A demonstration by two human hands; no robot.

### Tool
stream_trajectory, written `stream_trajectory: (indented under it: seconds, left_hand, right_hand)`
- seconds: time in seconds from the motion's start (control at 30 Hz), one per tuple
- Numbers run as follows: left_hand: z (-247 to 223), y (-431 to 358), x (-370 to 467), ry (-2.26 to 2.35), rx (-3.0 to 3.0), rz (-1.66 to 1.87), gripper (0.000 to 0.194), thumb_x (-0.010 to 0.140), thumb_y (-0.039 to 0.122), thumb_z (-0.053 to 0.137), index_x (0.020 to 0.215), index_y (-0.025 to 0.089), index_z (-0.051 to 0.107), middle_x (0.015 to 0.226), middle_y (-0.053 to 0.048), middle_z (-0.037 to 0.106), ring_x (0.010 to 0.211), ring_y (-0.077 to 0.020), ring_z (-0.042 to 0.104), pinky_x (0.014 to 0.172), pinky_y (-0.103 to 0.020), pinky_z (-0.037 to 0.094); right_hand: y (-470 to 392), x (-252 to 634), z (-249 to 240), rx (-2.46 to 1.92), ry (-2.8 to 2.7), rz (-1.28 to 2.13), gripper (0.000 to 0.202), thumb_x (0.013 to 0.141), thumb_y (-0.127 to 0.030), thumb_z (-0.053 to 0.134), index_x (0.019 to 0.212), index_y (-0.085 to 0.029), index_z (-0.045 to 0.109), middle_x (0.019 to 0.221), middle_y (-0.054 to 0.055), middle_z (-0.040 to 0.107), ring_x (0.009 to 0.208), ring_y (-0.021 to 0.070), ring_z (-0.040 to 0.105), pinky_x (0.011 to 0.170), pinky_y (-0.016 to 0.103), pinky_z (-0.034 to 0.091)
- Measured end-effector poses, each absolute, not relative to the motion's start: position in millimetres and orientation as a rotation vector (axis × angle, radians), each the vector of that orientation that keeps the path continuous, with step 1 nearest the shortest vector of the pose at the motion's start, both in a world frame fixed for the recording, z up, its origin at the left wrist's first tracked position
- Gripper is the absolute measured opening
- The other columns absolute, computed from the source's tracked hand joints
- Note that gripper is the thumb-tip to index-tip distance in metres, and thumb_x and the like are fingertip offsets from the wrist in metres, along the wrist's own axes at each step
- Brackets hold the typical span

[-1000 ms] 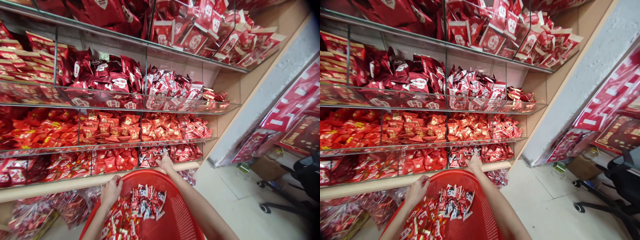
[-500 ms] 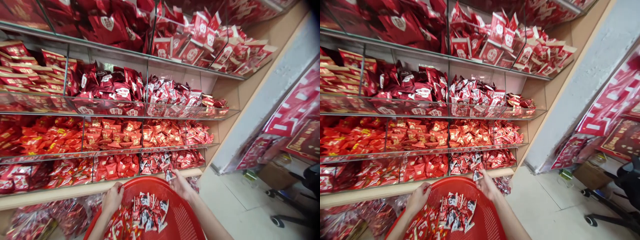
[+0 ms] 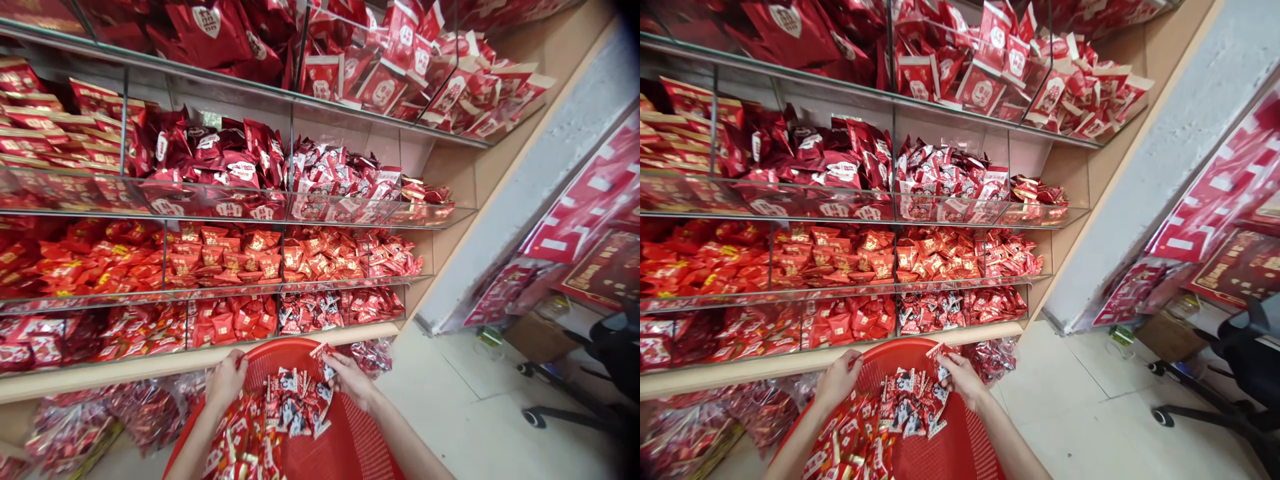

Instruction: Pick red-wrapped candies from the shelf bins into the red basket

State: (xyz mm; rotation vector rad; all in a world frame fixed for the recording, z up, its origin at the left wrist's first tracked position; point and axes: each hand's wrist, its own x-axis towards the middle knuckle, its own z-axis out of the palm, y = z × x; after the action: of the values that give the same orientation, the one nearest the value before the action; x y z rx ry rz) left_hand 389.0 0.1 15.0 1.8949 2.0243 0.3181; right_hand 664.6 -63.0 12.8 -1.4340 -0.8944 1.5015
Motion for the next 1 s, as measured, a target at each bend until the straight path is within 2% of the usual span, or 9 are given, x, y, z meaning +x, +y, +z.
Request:
stream_trajectory:
  seconds: [0.1, 0.2, 0.3, 0.43, 0.53, 0.67, 0.87, 1.0]
  left_hand:
    - [14.6, 0.4, 388.9, 2.018, 1.897, 0.322, 0.033, 0.086, 0.038, 0.032, 0.101, 0.024, 0.058, 0.090, -0.007, 0.072, 0.088, -0.0225, 0.066, 0.074, -0.030, 0.042]
    - [13.7, 0.6, 388.8, 2.016, 1.884, 0.320, 0.035, 0.086, 0.040, 0.032, 0.102, 0.025, 0.058, 0.091, -0.006, 0.072, 0.089, -0.0230, 0.066, 0.074, -0.030, 0.042]
    - [13.8, -0.2, 389.2, 2.017, 1.889, 0.323, 0.035, 0.086, 0.040, 0.031, 0.104, 0.025, 0.057, 0.092, -0.006, 0.072, 0.091, -0.0230, 0.066, 0.075, -0.030, 0.042]
    - [14.9, -1.9, 389.8, 2.019, 1.912, 0.314, 0.035, 0.086, 0.040, 0.030, 0.104, 0.025, 0.057, 0.092, -0.007, 0.072, 0.093, -0.0235, 0.065, 0.078, -0.031, 0.041]
    - [15.0, -1.9, 389.0, 2.016, 1.913, 0.314, 0.035, 0.086, 0.040, 0.030, 0.103, 0.025, 0.057, 0.093, -0.007, 0.073, 0.093, -0.0237, 0.065, 0.077, -0.032, 0.041]
    - [14.3, -0.3, 387.0, 2.011, 1.895, 0.302, 0.035, 0.086, 0.041, 0.031, 0.104, 0.025, 0.056, 0.094, -0.006, 0.072, 0.092, -0.0227, 0.065, 0.076, -0.030, 0.041]
    - [14.3, 1.1, 388.4, 2.001, 1.908, 0.287, 0.035, 0.087, 0.040, 0.030, 0.105, 0.024, 0.056, 0.094, -0.007, 0.072, 0.093, -0.0230, 0.065, 0.077, -0.031, 0.041]
    - [14.2, 0.8, 390.1, 1.998, 1.915, 0.284, 0.036, 0.087, 0.040, 0.028, 0.105, 0.024, 0.055, 0.094, -0.008, 0.072, 0.095, -0.0240, 0.064, 0.077, -0.032, 0.040]
  right_hand:
    - [-67.3, 658.5, 1.5, -1.550, -0.983, 1.405, 0.037, 0.067, -0.053, 0.065, 0.077, -0.020, 0.051, 0.055, -0.007, 0.055, 0.039, 0.0070, 0.047, 0.039, 0.018, 0.026]
    - [-68.9, 653.5, -12.3, -1.611, -1.046, 1.332, 0.041, 0.062, -0.052, 0.068, 0.075, -0.021, 0.046, 0.051, -0.008, 0.052, 0.037, 0.0083, 0.047, 0.037, 0.019, 0.027]
    - [-65.5, 651.8, -23.6, -1.684, -1.156, 1.270, 0.036, 0.065, -0.051, 0.066, 0.074, -0.019, 0.050, 0.048, -0.008, 0.050, 0.038, 0.0101, 0.048, 0.040, 0.021, 0.032]
    - [-54.3, 650.3, -27.8, -1.937, -1.450, 0.900, 0.026, 0.067, -0.041, 0.067, 0.078, -0.017, 0.060, 0.062, -0.001, 0.061, 0.061, 0.0150, 0.059, 0.054, 0.022, 0.039]
    - [-47.4, 644.7, -22.0, -2.039, -1.632, 0.730, 0.025, 0.071, -0.040, 0.065, 0.083, -0.018, 0.064, 0.078, 0.003, 0.067, 0.076, 0.0174, 0.062, 0.063, 0.022, 0.040]
    - [-46.6, 636.5, -6.8, -2.124, -1.811, 0.561, 0.023, 0.077, -0.037, 0.061, 0.093, -0.020, 0.063, 0.087, 0.006, 0.068, 0.082, 0.0197, 0.063, 0.066, 0.024, 0.040]
    - [-32.1, 652.4, 24.9, -2.126, -1.812, 0.249, 0.025, 0.090, -0.038, 0.043, 0.089, -0.021, 0.061, 0.080, 0.007, 0.069, 0.077, 0.0194, 0.065, 0.061, 0.024, 0.038]
    - [1.7, 669.3, 41.1, -2.203, -1.651, 0.237, 0.025, 0.090, -0.035, 0.042, 0.085, -0.021, 0.063, 0.080, 0.007, 0.069, 0.079, 0.0186, 0.065, 0.063, 0.023, 0.038]
